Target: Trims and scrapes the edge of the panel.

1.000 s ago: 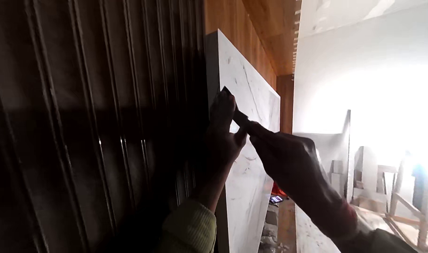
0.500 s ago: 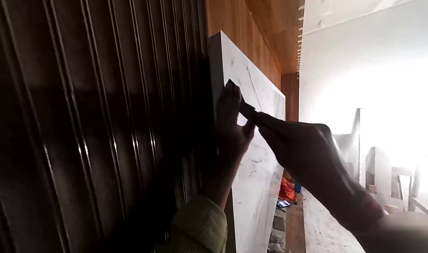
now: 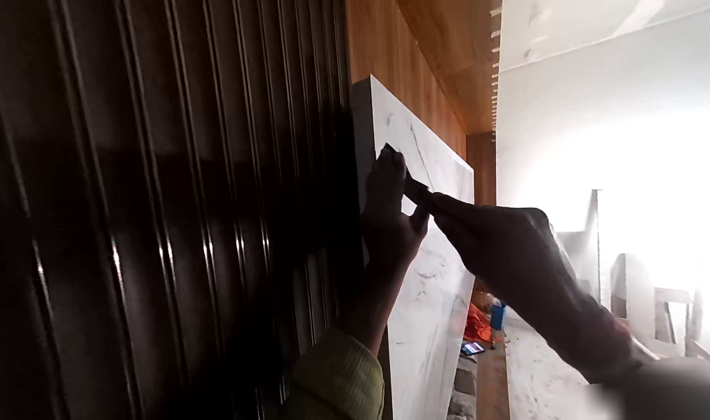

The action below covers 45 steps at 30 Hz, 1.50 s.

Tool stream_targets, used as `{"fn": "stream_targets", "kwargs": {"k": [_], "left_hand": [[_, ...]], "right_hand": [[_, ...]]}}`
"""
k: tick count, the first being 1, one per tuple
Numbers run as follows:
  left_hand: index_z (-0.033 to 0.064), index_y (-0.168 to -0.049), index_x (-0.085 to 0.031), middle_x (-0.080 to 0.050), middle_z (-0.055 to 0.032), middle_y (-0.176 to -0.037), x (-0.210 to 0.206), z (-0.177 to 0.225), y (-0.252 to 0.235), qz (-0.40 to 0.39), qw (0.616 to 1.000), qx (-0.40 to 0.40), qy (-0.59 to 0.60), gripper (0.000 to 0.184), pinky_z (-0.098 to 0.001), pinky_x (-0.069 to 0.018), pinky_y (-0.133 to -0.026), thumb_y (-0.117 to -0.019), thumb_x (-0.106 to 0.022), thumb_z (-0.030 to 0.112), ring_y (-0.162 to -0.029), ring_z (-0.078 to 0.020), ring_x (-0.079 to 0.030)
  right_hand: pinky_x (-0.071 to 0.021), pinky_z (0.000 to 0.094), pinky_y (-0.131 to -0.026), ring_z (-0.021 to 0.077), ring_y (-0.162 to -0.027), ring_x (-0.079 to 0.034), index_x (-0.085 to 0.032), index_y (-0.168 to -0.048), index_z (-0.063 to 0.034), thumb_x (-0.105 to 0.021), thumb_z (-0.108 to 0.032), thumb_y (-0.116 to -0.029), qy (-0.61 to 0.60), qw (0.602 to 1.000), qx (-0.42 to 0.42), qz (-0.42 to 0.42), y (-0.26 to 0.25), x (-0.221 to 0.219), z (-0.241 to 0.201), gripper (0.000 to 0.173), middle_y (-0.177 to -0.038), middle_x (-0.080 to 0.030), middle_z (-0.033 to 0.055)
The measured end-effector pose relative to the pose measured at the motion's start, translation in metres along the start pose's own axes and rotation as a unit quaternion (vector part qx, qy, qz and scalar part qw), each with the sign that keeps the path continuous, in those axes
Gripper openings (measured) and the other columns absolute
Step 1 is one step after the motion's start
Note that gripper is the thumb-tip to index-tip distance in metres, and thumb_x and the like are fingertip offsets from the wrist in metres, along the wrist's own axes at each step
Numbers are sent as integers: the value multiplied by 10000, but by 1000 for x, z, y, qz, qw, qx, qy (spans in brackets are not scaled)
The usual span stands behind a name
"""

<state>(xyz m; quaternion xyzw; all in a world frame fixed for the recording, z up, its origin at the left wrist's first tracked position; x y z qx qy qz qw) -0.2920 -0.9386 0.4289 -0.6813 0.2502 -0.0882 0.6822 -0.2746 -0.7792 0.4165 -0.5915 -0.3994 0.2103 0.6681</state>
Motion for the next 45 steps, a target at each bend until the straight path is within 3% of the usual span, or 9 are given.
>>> {"fn": "stream_targets", "kwargs": {"k": [4, 9, 12, 18, 23, 29, 32, 35, 45], "left_hand": [[154, -1434, -605, -552, -72, -1503, -18, -19, 6, 49, 998, -13, -32, 660, -415, -449, -1147, -862, -744, 451, -1400, -188, -511], [353, -1361, -654, -389, -243, -1580, -28, -5, 6, -27, 988, -59, -142, 557, -509, -285, -1212, -851, -617, 574, -1495, -353, -338], [281, -1211, -734, -404, -271, -1557, -27, 7, 11, -34, 988, -41, -143, 445, -516, -341, -1184, -820, -657, 479, -1480, -398, -347], [199, -1151, -768, -463, -284, -1515, -4, 22, -15, -75, 991, -5, -109, 376, -553, -497, -984, -839, -626, 353, -1388, -437, -477], [301, -1196, -735, -452, -229, -1533, -26, -7, -11, -3, 993, -58, -106, 460, -509, -408, -1131, -792, -671, 513, -1444, -366, -408], [248, -1196, -757, -476, -259, -1513, -3, 17, -32, -84, 993, -13, -86, 410, -535, -516, -956, -800, -698, 336, -1388, -413, -478], [238, -1198, -751, -469, -280, -1505, -6, 9, -40, -80, 992, -35, -90, 420, -557, -448, -1044, -812, -659, 373, -1404, -437, -446], [273, -1222, -747, -463, -246, -1528, -5, 11, -36, -92, 991, -23, -91, 424, -526, -508, -984, -817, -669, 370, -1406, -402, -460], [264, -1265, -728, -453, -245, -1539, -8, 5, -59, -107, 990, -46, -78, 437, -558, -462, -1030, -860, -631, 400, -1419, -413, -444]], "right_hand": [[-444, 437, -455, 180, -543, -598, -712, -1312, -378, -536, -392, -1033, -15, 1000, -7, -2, -4, -1, 1, 330, -658, -651, -17], [-457, 473, -481, 223, -600, -641, -695, -1315, -419, -536, -420, -1041, 15, 999, -7, -39, -10, 5, -1, 317, -715, -688, 1], [-458, 460, -487, 216, -597, -628, -702, -1319, -381, -522, -414, -1048, 13, 999, 12, -30, -4, 6, 1, 327, -702, -667, 5], [-468, 492, -503, 237, -613, -652, -717, -1295, -385, -534, -403, -1037, 8, 1000, -2, -21, -18, 2, -3, 317, -730, -703, 14], [-467, 522, -491, 267, -607, -654, -724, -1284, -374, -531, -407, -1035, 11, 1000, 12, 2, -21, 2, -7, 316, -711, -694, 34], [-463, 526, -497, 271, -623, -661, -715, -1290, -393, -503, -426, -1045, 15, 1000, -4, 2, -26, 3, -8, 326, -737, -705, 38], [-465, 520, -503, 257, -627, -659, -726, -1265, -397, -508, -414, -1040, 3, 1000, -4, 7, -37, 0, -10, 313, -740, -705, 25], [-461, 502, -477, 243, -583, -638, -711, -1289, -402, -510, -400, -1044, 8, 1000, -3, 16, -30, 2, -10, 317, -698, -679, 21], [-477, 535, -532, 279, -674, -677, -730, -1274, -380, -514, -411, -1043, 2, 1000, -27, 17, -49, 3, -15, 317, -779, -724, 44]]}}
Point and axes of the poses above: each hand's wrist, its own y-axis away from the middle knuckle, its own x-axis out of the back of the hand, z = x × y, the point moved 7 cm from there along -y, towards the middle knuckle
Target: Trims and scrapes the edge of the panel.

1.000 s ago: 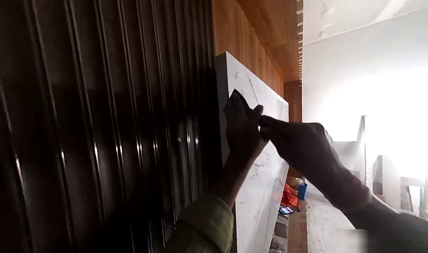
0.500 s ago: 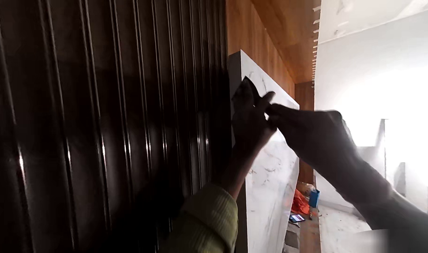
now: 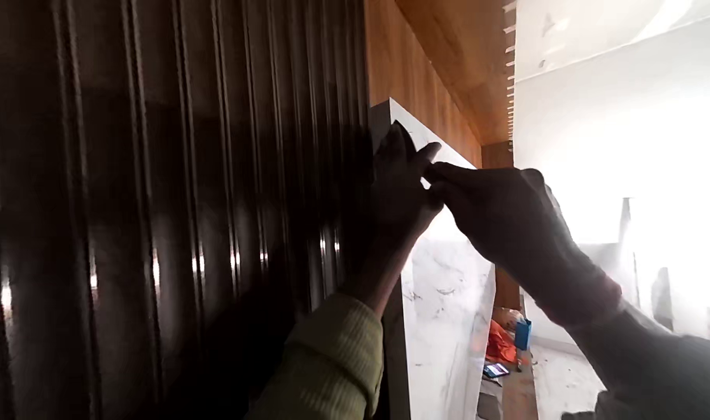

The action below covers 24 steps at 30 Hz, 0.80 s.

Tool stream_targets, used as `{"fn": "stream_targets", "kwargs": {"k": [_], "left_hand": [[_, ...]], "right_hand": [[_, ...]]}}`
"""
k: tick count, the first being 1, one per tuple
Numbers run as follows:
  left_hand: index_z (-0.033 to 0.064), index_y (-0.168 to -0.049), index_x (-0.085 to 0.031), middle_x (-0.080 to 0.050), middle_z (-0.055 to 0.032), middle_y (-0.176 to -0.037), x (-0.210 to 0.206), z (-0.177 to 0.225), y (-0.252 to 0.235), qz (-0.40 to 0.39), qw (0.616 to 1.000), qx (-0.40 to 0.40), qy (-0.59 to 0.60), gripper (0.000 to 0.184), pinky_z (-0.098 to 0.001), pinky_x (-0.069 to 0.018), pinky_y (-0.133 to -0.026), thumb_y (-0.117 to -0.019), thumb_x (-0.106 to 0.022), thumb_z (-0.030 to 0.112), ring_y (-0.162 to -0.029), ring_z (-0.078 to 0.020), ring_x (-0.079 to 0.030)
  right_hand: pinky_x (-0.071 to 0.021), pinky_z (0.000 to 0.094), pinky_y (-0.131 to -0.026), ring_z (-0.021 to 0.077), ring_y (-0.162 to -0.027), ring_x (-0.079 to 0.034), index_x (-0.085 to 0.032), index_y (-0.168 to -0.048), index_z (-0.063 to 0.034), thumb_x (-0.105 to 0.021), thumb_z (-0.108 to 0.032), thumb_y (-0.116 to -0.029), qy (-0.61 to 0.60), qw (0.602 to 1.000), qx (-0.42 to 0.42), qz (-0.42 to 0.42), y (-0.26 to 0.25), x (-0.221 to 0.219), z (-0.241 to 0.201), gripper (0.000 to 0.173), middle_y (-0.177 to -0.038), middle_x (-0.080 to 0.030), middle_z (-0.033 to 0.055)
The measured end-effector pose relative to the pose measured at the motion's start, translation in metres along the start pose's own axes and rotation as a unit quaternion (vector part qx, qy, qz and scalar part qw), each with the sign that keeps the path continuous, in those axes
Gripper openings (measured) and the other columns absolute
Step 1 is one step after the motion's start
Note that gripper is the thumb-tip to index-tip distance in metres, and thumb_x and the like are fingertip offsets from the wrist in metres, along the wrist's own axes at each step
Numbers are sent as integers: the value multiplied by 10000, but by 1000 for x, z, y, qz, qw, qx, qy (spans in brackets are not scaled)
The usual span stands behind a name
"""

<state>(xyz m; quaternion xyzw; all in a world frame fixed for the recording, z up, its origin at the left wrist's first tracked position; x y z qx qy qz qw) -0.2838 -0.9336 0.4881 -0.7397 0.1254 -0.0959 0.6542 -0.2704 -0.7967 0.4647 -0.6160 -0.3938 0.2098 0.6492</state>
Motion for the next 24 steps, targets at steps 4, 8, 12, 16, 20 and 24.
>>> {"fn": "stream_targets", "kwargs": {"k": [4, 8, 12, 16, 20, 24], "left_hand": [[292, -1298, -708, -422, -231, -1565, 1, 5, 0, -16, 1000, 13, -3, 470, -559, -472, -1035, -837, -684, 378, -1439, -394, -425], [293, -1298, -708, -466, -234, -1533, -3, 8, -7, 4, 999, 19, -27, 495, -558, -500, -971, -804, -681, 297, -1397, -397, -479], [325, -1309, -700, -446, -215, -1556, -2, 6, -10, 13, 999, 32, -31, 496, -566, -499, -948, -814, -672, 300, -1414, -397, -452], [313, -1324, -692, -440, -220, -1559, -8, 15, -8, 8, 999, 41, -34, 492, -560, -484, -985, -836, -642, 341, -1425, -399, -442], [319, -1321, -692, -473, -233, -1529, -1, 9, -22, 8, 998, 38, -52, 480, -575, -502, -935, -842, -664, 316, -1380, -409, -492], [332, -1335, -682, -453, -216, -1551, -2, 16, -24, 6, 998, 38, -58, 497, -557, -504, -936, -839, -672, 322, -1404, -399, -468]], "right_hand": [[-460, 520, -518, 260, -655, -658, -709, -1289, -416, -506, -417, -1046, 4, 1000, -2, -14, 1, 5, 2, 317, -754, -702, 28], [-472, 520, -543, 253, -692, -673, -729, -1263, -403, -519, -401, -1045, 1, 1000, 3, -27, -10, 8, 7, 302, -781, -717, 20], [-465, 531, -530, 263, -670, -664, -736, -1234, -412, -515, -409, -1044, 1, 999, 11, -30, -15, 10, 5, 292, -749, -702, 26], [-486, 528, -558, 242, -712, -677, -719, -1271, -416, -516, -410, -1046, -6, 998, 3, -54, -13, 14, 15, 303, -805, -720, 11], [-490, 555, -586, 271, -759, -691, -745, -1226, -397, -514, -398, -1039, -7, 999, 30, -37, -30, 13, 6, 298, -840, -735, 29], [-488, 543, -584, 266, -757, -684, -730, -1255, -399, -497, -403, -1053, 4, 998, 34, -48, -29, 21, 9, 308, -842, -728, 28]]}}
Point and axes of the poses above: each hand's wrist, its own y-axis away from the middle knuckle, its own x-axis out of the back of the hand, z = x × y, the point moved 7 cm from there along -y, towards the middle knuckle
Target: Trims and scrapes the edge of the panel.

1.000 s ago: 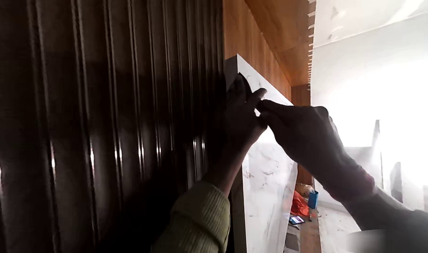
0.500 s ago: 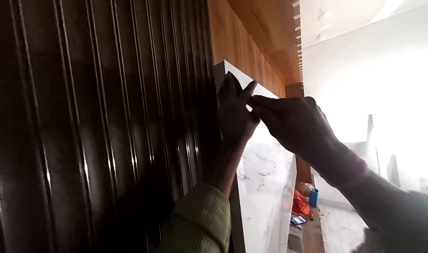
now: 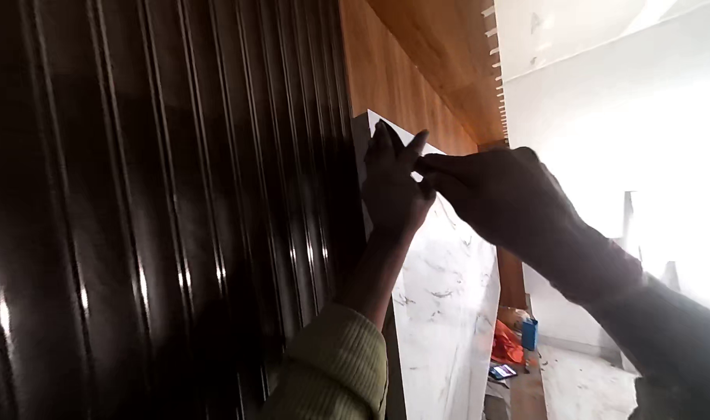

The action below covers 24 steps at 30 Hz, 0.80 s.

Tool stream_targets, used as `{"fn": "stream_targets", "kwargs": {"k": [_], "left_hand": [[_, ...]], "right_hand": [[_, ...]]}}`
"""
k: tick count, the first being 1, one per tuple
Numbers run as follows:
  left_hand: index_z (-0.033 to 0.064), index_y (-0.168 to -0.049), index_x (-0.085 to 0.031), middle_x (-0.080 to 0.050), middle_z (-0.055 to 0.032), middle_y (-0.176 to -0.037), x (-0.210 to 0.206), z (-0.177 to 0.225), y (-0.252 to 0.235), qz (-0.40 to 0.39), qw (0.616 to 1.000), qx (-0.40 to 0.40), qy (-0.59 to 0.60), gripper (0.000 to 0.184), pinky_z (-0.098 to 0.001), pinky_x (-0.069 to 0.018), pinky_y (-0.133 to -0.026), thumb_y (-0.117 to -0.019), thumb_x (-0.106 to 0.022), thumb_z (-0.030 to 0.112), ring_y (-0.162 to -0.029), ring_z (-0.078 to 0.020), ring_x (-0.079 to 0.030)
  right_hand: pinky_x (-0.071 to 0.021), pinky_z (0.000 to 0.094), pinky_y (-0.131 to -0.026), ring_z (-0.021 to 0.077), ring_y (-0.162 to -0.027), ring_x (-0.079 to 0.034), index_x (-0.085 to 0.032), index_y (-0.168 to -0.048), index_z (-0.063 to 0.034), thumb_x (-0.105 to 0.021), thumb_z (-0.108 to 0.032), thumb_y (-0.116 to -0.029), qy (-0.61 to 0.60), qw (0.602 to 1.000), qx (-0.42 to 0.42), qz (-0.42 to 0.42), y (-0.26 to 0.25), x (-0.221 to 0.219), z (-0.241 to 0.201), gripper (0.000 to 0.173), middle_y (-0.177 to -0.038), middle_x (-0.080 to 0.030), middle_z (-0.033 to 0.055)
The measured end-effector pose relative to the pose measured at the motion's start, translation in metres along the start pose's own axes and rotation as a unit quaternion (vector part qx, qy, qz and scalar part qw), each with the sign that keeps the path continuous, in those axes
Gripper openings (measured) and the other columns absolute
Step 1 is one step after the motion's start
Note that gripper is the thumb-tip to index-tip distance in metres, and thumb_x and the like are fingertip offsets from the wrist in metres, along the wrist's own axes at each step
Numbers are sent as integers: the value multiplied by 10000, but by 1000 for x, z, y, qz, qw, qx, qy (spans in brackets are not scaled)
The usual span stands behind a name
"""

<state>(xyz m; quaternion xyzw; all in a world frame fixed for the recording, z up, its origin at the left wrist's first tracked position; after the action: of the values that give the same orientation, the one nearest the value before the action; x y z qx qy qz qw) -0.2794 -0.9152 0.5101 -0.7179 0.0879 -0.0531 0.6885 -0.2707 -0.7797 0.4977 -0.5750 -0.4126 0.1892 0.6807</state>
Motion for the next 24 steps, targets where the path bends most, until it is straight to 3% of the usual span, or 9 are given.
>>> {"fn": "stream_targets", "kwargs": {"k": [4, 8, 9, 11, 14, 16, 20, 24], "left_hand": [[320, -1333, -686, -461, -223, -1543, -4, 3, -4, -1, 1000, 11, 7, 472, -557, -477, -978, -862, -651, 325, -1415, -397, -456], [337, -1331, -684, -494, -210, -1520, 1, 0, -4, 1, 1000, 14, -9, 473, -555, -518, -892, -859, -671, 314, -1368, -392, -508], [328, -1319, -696, -535, -199, -1488, 1, 0, -8, 3, 1000, 22, -3, 459, -555, -514, -910, -864, -666, 279, -1346, -377, -537], [335, -1345, -673, -474, -205, -1539, -4, 7, -6, -18, 999, 36, 2, 472, -562, -474, -975, -877, -646, 279, -1407, -376, -468], [308, -1308, -706, -510, -230, -1501, 3, 5, -8, 24, 1000, 3, 0, 456, -551, -500, -959, -852, -684, 305, -1390, -400, -488], [302, -1333, -689, -498, -226, -1511, 0, 0, -13, -1, 1000, 12, 2, 447, -547, -456, -1041, -887, -662, 322, -1414, -384, -462], [318, -1334, -683, -493, -224, -1515, 2, 7, -12, 11, 1000, 20, -1, 513, -553, -516, -904, -827, -682, 246, -1387, -387, -489], [331, -1345, -675, -476, -221, -1532, -6, 4, -14, -9, 1000, 26, -8, 468, -558, -476, -976, -878, -645, 303, -1411, -386, -463]], "right_hand": [[-490, 542, -593, 247, -761, -685, -736, -1250, -398, -508, -406, -1045, -9, 1000, -4, -11, -6, 2, 6, 306, -848, -731, 18], [-491, 570, -602, 283, -780, -694, -746, -1243, -377, -509, -401, -1042, -12, 1000, 1, -4, -7, 4, 1, 312, -851, -738, 43], [-493, 566, -605, 280, -783, -694, -753, -1227, -371, -509, -395, -1037, -10, 1000, 4, -4, -12, 4, 0, 310, -851, -736, 40], [-484, 539, -592, 258, -761, -679, -747, -1240, -369, -499, -410, -1047, -5, 1000, 5, -15, -10, 7, 8, 317, -840, -722, 29], [-494, 565, -606, 275, -776, -691, -748, -1242, -373, -514, -417, -1047, -13, 1000, -4, -13, -11, 9, 2, 308, -854, -735, 45], [-488, 560, -595, 266, -768, -688, -764, -1198, -365, -516, -390, -1024, -20, 1000, 9, -6, -18, 5, 1, 303, -841, -730, 36], [-498, 572, -605, 279, -788, -694, -745, -1240, -379, -505, -406, -1046, -12, 1000, 6, -22, -17, 10, 5, 310, -870, -735, 41], [-493, 551, -608, 260, -786, -688, -745, -1241, -383, -530, -394, -1037, -19, 999, -6, -32, -20, 7, 8, 296, -870, -732, 35]]}}
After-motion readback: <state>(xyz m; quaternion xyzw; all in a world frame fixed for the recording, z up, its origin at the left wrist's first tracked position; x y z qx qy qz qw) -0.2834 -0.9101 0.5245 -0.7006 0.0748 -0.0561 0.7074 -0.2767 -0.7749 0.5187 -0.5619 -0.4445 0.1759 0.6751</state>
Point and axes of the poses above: each hand's wrist, its own y-axis away from the middle knuckle, its own x-axis out of the back of the hand, z = x × y, the point moved 7 cm from there along -y, towards the middle knuckle
